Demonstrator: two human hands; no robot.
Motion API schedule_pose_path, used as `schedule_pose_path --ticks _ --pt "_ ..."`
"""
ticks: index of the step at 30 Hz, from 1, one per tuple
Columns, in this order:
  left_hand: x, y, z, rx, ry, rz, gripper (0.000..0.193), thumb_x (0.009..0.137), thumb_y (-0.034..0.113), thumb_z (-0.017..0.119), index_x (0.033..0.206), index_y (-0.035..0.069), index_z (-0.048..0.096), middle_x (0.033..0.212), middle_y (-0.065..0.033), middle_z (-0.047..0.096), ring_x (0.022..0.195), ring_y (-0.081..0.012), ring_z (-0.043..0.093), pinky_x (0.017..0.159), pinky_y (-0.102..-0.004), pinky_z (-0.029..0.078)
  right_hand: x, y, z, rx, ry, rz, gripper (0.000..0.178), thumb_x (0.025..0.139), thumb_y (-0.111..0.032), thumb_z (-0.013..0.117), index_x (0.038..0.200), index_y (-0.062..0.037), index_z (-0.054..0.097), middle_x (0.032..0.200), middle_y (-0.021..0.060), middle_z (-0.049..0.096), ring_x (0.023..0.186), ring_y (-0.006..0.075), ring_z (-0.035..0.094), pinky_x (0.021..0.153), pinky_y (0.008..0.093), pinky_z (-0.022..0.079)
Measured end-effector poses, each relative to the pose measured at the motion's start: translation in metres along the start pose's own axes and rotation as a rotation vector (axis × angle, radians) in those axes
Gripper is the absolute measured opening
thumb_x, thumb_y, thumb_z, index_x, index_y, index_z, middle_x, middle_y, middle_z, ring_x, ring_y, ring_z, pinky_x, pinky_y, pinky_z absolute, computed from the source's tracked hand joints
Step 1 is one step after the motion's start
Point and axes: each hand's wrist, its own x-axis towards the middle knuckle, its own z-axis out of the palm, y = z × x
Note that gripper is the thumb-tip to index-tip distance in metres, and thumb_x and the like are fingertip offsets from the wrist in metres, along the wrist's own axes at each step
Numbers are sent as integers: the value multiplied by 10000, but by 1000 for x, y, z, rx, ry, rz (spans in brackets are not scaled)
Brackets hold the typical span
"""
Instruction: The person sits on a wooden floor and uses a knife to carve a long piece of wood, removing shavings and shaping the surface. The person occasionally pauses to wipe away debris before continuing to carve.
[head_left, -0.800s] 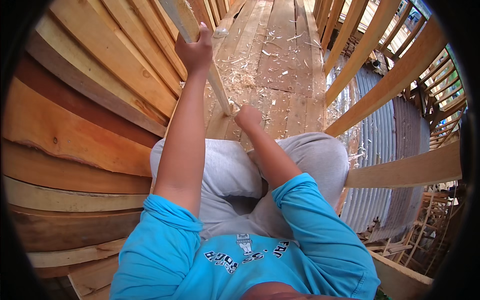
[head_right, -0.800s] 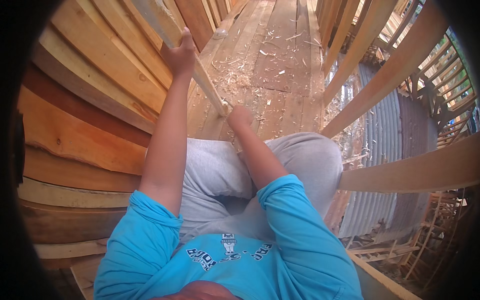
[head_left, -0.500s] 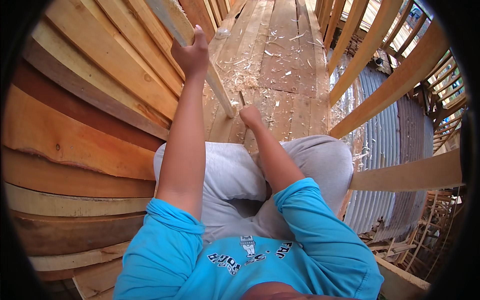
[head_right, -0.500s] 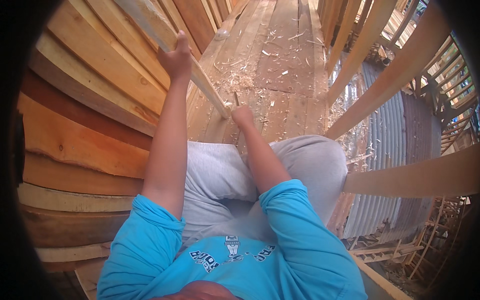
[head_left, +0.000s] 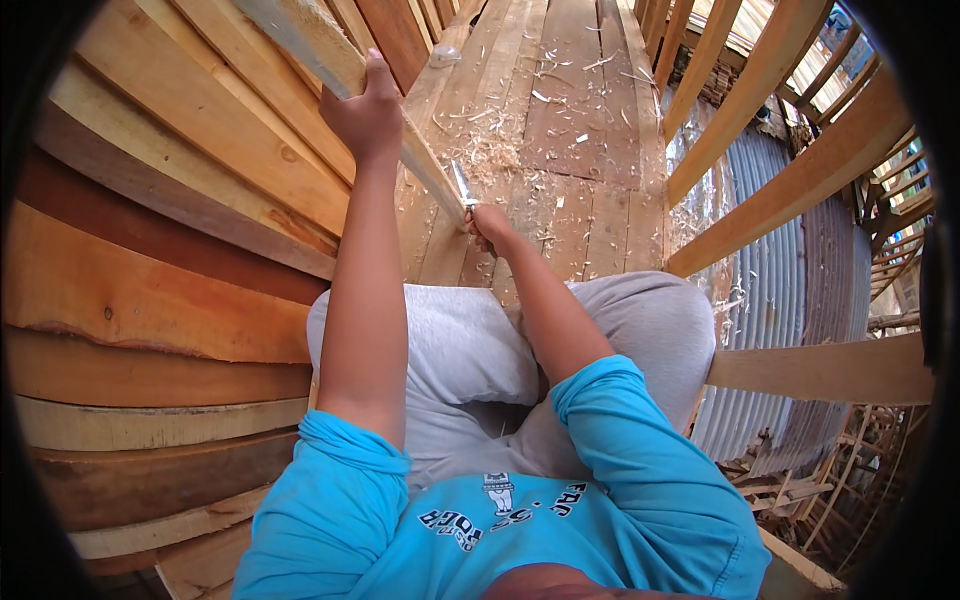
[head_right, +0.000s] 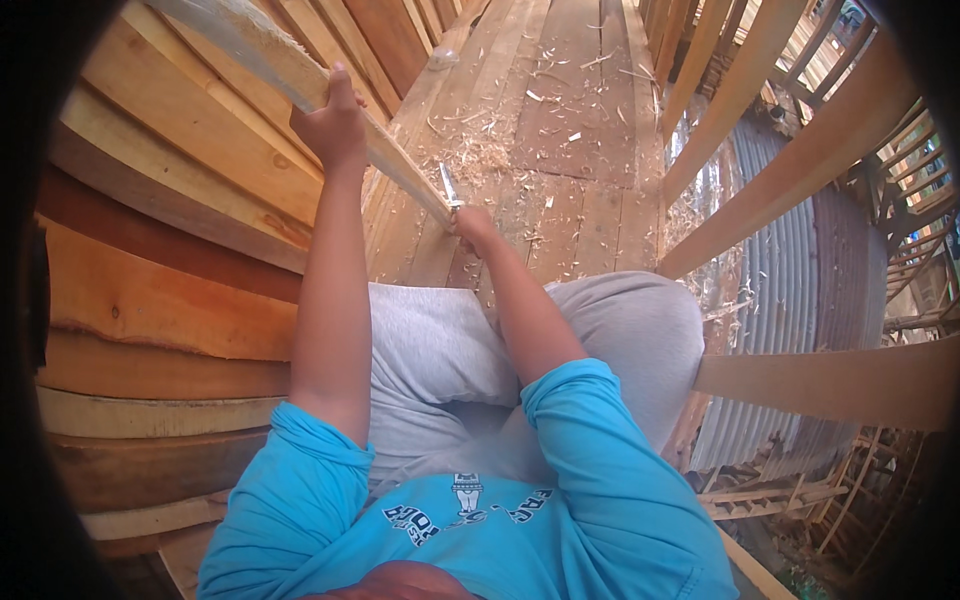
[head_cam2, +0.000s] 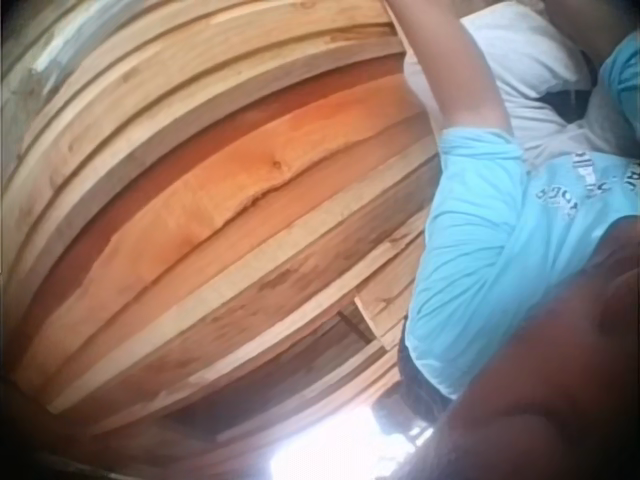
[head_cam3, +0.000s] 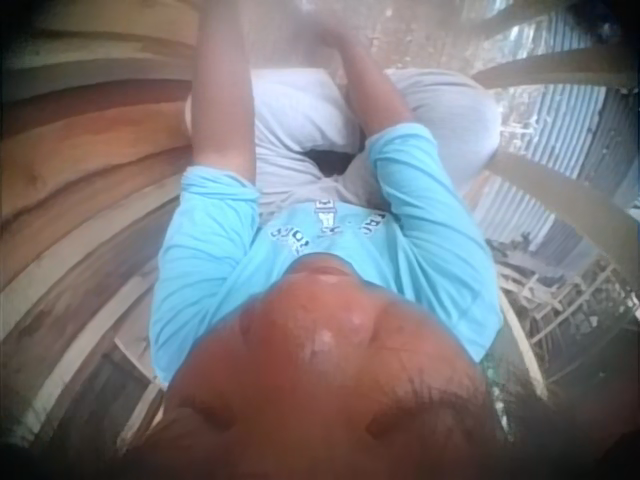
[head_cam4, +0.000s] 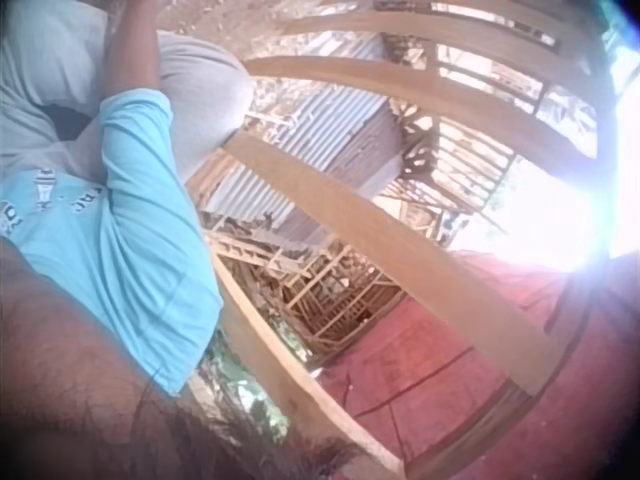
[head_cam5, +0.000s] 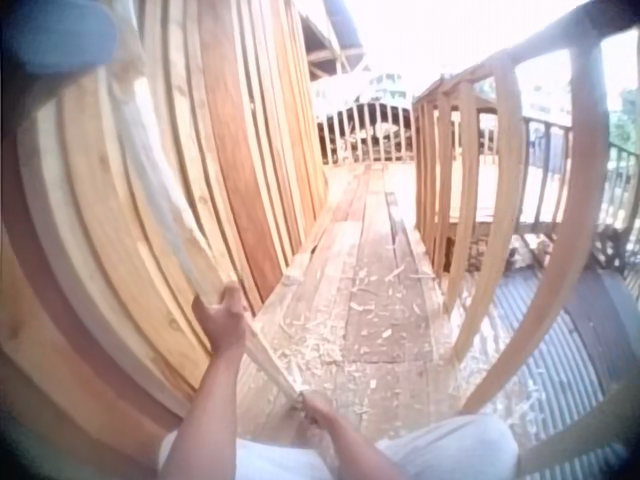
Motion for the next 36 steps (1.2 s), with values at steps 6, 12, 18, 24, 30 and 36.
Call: schedule_pose_path --ticks 6,12,18,24,30,36 --pt "-2 -5 -4 -33 -6 60 279 890 118 648 1059 -55 510 636 -53 561 513 -109 528 495 -275 466 -13 -11 15 -312 144 -42 463 930 -488 516 822 -42 577 601 46 443 453 140 390 399 355 315" --pt "-14 20 3 -114 -60 -59 266 890 101 651 1060 -47 510 637 -47 556 511 -109 522 486 -268 460 -10 -16 -3 -140 -60 139 508 944 -534 489 712 -82 482 559 -8 377 440 117 341 393 324 254" --pt "-14 21 7 -89 -106 -43 246 891 100 650 1050 -32 515 636 -43 556 511 -103 525 484 -262 464 -7 -26 -15 -17 -242 326 467 956 -500 489 653 -158 394 525 -85 299 384 52 239 343 238 173" --pt "-13 21 9 -118 -112 -48 250 891 109 651 1054 -25 519 639 -39 558 511 -100 522 484 -259 462 -2 -24 -19 173 -342 431 468 964 -473 483 623 -180 354 505 -95 286 376 31 210 324 198 137" --pt "-12 18 9 -157 -96 -25 144 891 74 639 918 -22 535 646 -35 574 473 -94 527 432 -244 417 -3 -21 -19 262 -417 459 474 987 -467 428 623 -176 340 502 -88 273 381 38 200 323 210 127" --pt "-16 23 9 -136 -147 -81 259 891 124 656 1052 -23 517 648 -38 551 514 -101 514 490 -258 453 -10 -27 -17 -173 -121 219 515 936 -584 447 638 -169 379 517 -72 265 393 55 218 361 255 159"
